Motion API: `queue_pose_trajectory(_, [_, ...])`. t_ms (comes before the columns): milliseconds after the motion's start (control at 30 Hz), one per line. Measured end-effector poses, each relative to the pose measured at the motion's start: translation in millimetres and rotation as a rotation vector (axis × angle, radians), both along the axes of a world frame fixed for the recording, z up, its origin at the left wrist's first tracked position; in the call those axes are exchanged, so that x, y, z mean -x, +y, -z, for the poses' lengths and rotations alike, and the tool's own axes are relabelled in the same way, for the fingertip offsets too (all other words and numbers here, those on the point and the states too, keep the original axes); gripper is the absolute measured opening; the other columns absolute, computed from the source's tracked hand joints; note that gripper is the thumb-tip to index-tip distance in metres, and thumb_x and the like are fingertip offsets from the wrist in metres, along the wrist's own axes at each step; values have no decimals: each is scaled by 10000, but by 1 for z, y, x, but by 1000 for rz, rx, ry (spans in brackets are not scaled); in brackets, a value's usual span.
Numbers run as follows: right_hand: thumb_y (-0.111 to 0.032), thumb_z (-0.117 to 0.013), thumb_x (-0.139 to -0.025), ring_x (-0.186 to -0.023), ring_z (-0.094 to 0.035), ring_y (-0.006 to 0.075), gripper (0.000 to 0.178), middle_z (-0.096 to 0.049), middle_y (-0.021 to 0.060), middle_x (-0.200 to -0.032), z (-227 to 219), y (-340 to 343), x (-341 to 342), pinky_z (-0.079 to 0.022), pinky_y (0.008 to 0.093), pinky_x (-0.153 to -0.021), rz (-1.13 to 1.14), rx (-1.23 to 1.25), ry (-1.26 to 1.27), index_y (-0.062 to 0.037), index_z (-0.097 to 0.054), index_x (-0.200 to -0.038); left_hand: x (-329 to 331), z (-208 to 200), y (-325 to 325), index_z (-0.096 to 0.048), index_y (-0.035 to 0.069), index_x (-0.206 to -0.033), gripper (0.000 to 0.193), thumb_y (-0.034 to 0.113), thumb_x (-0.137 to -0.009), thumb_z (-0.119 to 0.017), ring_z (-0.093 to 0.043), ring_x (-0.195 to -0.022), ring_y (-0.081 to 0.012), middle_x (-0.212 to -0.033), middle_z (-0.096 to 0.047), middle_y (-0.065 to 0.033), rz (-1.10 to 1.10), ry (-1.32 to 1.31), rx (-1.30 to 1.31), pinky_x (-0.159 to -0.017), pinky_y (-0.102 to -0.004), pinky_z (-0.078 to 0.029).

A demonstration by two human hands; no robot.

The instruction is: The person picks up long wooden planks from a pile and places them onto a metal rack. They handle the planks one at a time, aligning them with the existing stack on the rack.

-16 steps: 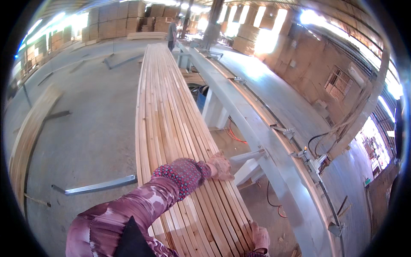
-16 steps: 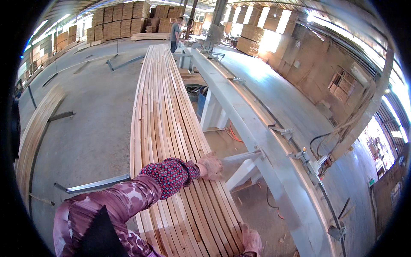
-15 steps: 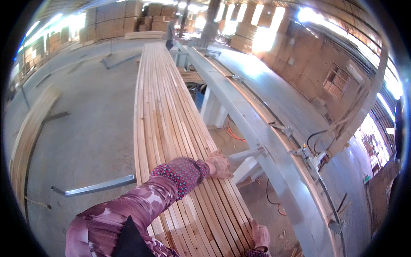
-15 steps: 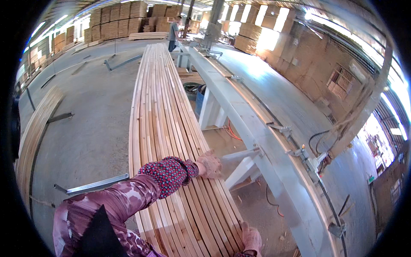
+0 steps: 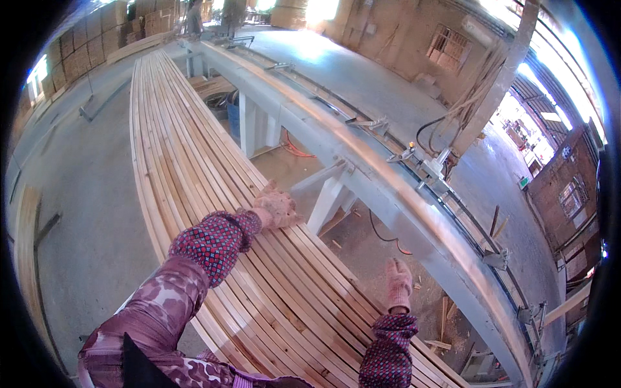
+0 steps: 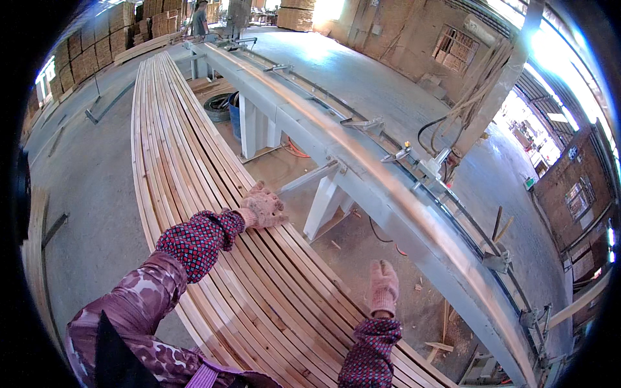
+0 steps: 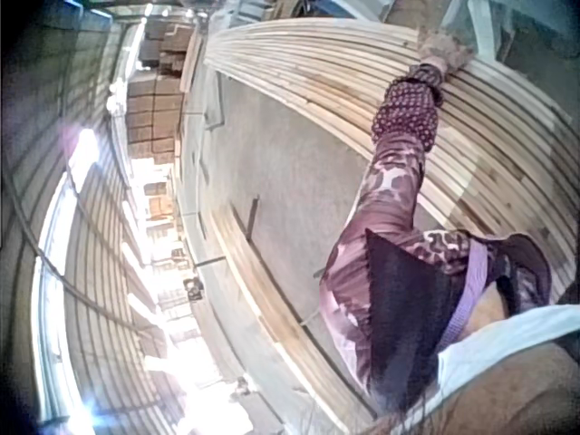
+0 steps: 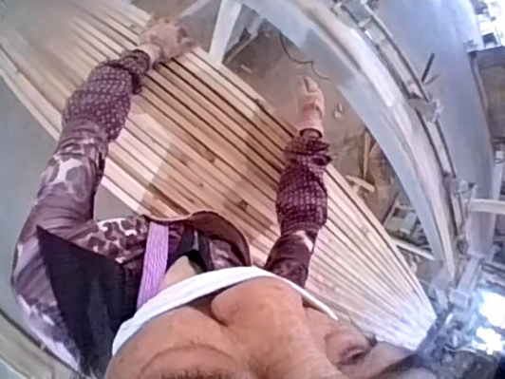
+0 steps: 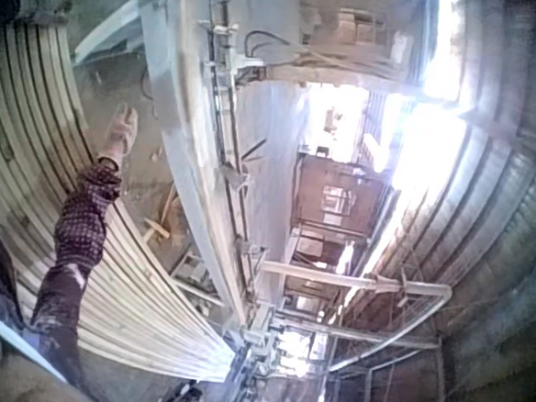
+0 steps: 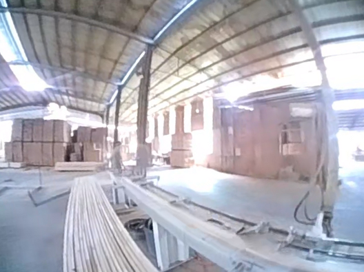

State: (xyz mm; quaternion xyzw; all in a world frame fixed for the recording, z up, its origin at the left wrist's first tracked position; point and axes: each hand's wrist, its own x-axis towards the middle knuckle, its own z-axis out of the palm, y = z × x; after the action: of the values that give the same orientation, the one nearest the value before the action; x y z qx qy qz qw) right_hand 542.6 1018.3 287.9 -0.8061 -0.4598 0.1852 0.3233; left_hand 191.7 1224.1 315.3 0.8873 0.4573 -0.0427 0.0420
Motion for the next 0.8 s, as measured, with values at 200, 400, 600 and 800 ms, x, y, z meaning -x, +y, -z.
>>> queue_pose_trajectory(200, [-493, -598, -930, -1201, -599, 353, 604, -650, 183, -1273, 13, 32, -23, -443, 430, -1049, 220, 154, -688, -60, -572, -1350, -7, -7, -2, -696, 157, -1199, 605, 638, -893, -493, -591, -1193, -271, -1140, -695, -95, 25, -57, 37, -1203, -502, -199])
queue_pose_trajectory(400, [-557, -408, -969, -1243, -549, 401, 581, -592, 230, -1318, 43, 34, -18, -450, 481, -1010, -516, 588, -477, -152, -602, -1338, 6, -10, -13, -477, 92, -1456, 816, 659, -871, -511, -374, -1431, -352, -1492, -469, -154, -68, -183, 1, -1244, -490, -127])
queue_pose_trajectory(600, [-593, -445, -968, -1081, -650, 405, 618, -708, 225, -1076, 3, 10, 23, -493, 465, -883, -254, 603, -59, -65, -730, -1120, 2, -12, -8, -267, 78, -1561, 943, 748, -899, -317, -70, -1543, -343, -1648, -179, -176, 1, -10, 24, -1254, -460, -16])
queue_pose_trajectory(800, [-640, -458, -963, -943, -682, 392, 658, -720, 206, -982, 7, 0, 26, -516, 463, -824, -261, 465, -251, -45, -724, -1051, 4, -16, -16, -291, 91, -1557, 916, 737, -907, -309, -77, -1544, -325, -1646, -188, -175, -56, -4, -21, -1252, -452, -14])
